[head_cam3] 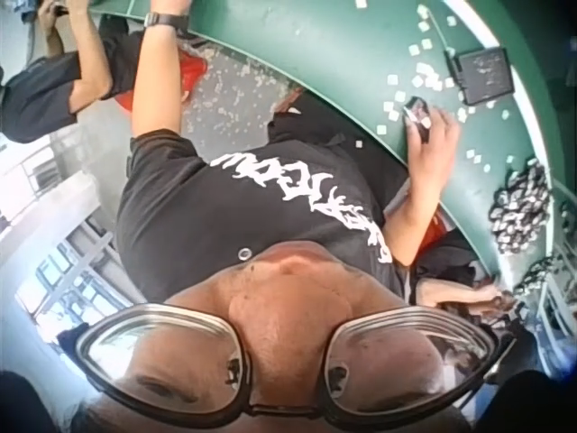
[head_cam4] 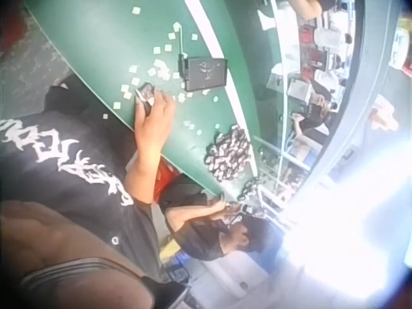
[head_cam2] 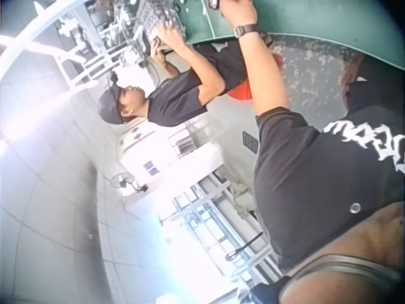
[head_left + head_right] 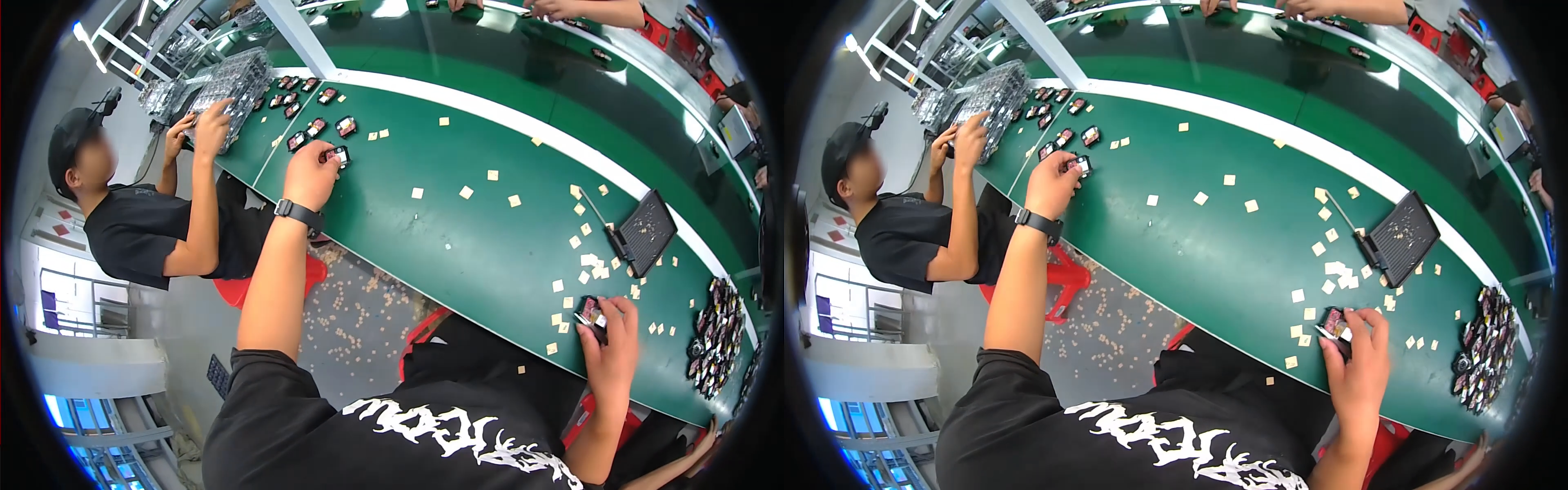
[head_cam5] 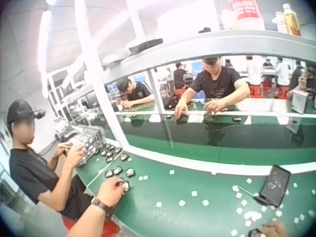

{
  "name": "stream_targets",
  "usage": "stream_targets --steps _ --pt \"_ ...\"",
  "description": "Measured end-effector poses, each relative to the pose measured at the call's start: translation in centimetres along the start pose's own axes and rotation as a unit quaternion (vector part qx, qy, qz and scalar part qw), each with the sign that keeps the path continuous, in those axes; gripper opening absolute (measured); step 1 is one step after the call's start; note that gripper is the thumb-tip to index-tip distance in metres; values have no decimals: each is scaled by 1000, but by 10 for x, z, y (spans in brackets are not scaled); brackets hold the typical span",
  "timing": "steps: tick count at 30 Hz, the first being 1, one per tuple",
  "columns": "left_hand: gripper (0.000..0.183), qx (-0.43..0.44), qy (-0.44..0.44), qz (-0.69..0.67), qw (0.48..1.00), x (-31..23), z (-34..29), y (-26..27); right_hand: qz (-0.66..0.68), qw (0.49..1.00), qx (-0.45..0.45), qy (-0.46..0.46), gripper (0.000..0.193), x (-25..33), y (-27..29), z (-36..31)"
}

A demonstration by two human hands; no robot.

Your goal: Assembling components of smartwatch modules, including applying small adhesive stickers and internal parts on a factory production line.

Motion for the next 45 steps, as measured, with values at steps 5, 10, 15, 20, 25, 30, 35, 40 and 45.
stream_targets --steps 5,10,15,20,25,30,35,40,45 --pt "36 8 -34 185 982 -13 19 -2 72 997 10 -8 47 -7 3 -1" --pt "39 -103 -213 250 939 -79 -19 -24 115 993 -11 4 45 -6 -1 12" --pt "33 345 -266 -122 892 -183 -96 -136 230 972 -14 -49 40 -5 9 12" --pt "31 385 -408 -82 824 -234 -118 -184 189 981 -20 -37 51 -4 9 2" --pt "29 471 -376 -130 787 -255 -111 -209 110 985 71 -113 47 -9 9 -11" --pt "33 545 -295 -256 742 -242 -99 -238 105 992 2 -75 43 -23 -7 -4" --pt "43 638 -292 -298 647 -236 -101 -229 114 991 -65 -3 46 -4 13 10" --pt "42 675 -169 -416 585 -233 -92 -230 104 992 -75 -9 49 8 16 38" --pt "37 625 -162 -467 604 -231 -88 -231 185 975 -101 -75 31 16 32 24"
Point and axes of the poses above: each hand's wrist, its own z-axis towards the middle knuckle, its own y-axis out of the back of the hand, x = y × z, the point moved 3 cm from there along z, towards the middle knuckle, and after that the axes turned 14 degrees about x, right-handed, at the moved point
